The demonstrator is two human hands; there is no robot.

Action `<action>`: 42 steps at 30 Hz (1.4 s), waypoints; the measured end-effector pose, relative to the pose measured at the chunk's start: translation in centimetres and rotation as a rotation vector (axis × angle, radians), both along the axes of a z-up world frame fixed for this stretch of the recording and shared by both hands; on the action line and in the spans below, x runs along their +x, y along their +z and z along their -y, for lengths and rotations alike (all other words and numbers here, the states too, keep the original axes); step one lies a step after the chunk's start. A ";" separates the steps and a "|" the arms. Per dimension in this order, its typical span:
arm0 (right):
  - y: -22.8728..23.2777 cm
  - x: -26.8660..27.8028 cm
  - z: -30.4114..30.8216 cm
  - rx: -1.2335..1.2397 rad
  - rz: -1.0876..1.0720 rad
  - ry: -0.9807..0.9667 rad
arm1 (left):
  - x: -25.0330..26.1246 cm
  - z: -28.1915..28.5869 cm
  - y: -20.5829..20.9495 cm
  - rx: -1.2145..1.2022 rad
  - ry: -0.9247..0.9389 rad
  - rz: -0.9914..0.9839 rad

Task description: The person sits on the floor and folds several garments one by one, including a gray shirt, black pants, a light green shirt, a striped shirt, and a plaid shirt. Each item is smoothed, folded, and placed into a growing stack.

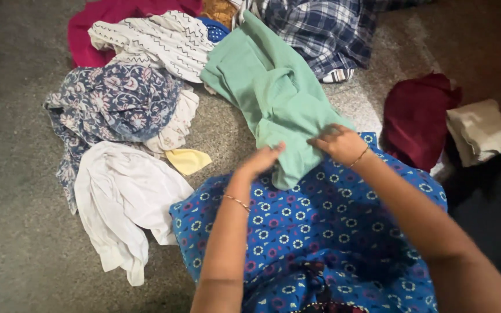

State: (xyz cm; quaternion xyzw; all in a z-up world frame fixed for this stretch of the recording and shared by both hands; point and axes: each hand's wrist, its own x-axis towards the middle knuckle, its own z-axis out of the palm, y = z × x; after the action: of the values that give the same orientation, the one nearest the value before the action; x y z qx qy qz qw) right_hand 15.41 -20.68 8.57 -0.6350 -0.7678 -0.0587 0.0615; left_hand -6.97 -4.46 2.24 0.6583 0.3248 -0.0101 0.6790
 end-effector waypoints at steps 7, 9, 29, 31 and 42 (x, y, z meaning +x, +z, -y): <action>11.0 0.7 3.7 -0.300 -0.028 -0.061 | 4.5 -2.1 5.0 1.067 0.000 0.235; 15.7 -0.2 5.7 -0.402 -0.073 -0.018 | 6.8 -1.9 2.6 0.776 -0.037 0.305; 1.3 -5.7 0.7 0.470 -0.441 -0.501 | -1.4 15.1 -15.2 -0.840 0.253 0.531; -2.3 -6.9 7.4 0.647 -0.750 -0.816 | -1.7 15.8 -15.0 -0.823 0.231 0.547; -5.5 -8.2 9.0 0.448 -2.083 -0.920 | 0.8 16.1 -9.1 -1.104 0.222 0.461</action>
State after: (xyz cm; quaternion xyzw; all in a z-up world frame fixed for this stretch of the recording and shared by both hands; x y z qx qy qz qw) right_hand 7.26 -29.72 3.06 -0.5696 -0.0146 0.3411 0.7476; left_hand -6.16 -20.54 -6.88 0.1562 0.1827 0.0368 0.9700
